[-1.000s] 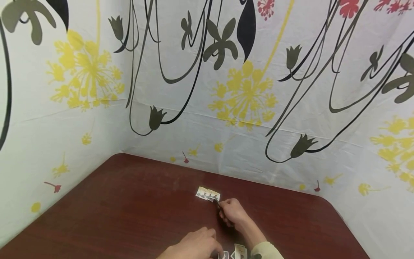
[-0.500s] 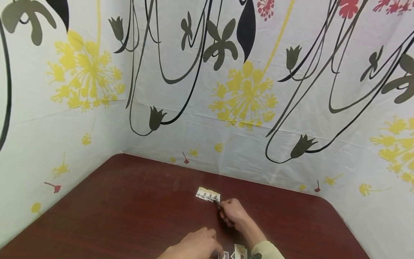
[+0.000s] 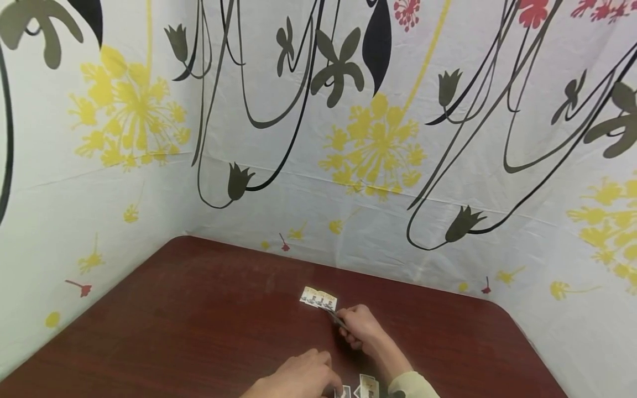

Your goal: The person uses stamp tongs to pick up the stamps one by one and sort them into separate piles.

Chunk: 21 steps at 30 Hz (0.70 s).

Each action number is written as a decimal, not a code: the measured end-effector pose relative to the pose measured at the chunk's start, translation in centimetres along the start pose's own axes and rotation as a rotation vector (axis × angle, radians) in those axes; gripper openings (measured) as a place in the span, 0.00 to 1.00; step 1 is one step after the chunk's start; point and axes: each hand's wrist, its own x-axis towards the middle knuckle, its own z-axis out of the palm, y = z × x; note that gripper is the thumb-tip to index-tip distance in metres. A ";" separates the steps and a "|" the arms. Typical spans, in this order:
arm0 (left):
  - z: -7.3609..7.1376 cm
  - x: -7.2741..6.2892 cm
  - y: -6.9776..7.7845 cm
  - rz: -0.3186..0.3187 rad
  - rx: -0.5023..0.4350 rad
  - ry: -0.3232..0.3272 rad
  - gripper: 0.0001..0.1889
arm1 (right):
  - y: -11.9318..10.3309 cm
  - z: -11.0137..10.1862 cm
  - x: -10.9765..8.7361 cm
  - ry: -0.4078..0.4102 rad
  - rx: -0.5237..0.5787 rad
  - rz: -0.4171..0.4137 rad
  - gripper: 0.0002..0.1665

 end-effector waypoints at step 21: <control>-2.6 -0.8 1.9 -0.036 0.008 -0.037 0.11 | 0.0 -0.5 0.1 -0.021 -0.008 -0.026 0.16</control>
